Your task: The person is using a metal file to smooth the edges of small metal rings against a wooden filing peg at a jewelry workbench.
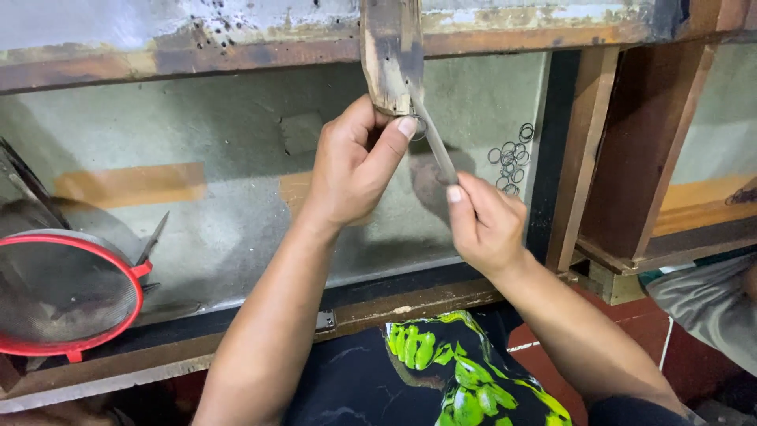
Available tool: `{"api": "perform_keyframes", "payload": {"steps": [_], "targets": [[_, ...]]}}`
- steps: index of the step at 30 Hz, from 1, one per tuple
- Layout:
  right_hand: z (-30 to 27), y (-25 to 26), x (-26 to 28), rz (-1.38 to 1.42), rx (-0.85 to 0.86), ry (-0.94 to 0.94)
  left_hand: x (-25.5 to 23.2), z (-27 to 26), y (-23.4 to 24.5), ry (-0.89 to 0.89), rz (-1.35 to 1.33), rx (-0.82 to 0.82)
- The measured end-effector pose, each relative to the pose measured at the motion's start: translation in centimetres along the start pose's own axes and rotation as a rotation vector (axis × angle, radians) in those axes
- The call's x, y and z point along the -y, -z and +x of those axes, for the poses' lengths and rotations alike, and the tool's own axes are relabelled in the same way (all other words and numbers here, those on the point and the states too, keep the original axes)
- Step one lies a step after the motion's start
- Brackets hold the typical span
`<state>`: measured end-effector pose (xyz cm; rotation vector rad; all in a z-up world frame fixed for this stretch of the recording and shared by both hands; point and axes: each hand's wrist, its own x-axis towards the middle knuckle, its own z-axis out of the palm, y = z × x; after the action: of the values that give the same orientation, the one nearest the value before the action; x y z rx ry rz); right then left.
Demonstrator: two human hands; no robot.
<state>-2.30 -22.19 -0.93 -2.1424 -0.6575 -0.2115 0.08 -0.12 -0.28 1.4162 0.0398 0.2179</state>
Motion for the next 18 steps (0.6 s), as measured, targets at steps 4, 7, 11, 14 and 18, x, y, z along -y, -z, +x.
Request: {"api": "perform_keyframes", "payload": {"steps": [4, 7, 11, 14, 18], "targets": [[0.0, 0.8, -0.1, -0.008, 0.007, -0.035, -0.2, -0.1, -0.2, 0.005, -0.012, -0.019], [2.0, 0.2, 0.6, -0.033, -0.021, 0.025, -0.5, 0.0, -0.2, -0.007, -0.023, -0.007], [4.8, -0.7, 2.1, 0.007, -0.023, 0.066, -0.3, 0.0, -0.2, 0.000, -0.012, -0.009], [5.3, -1.0, 2.0, 0.008, -0.019, 0.085, -0.3, 0.0, -0.1, -0.002, -0.013, -0.016], [4.3, -1.1, 1.5, -0.005, -0.019, 0.082, -0.5, 0.2, -0.2, -0.013, -0.005, -0.014]]}}
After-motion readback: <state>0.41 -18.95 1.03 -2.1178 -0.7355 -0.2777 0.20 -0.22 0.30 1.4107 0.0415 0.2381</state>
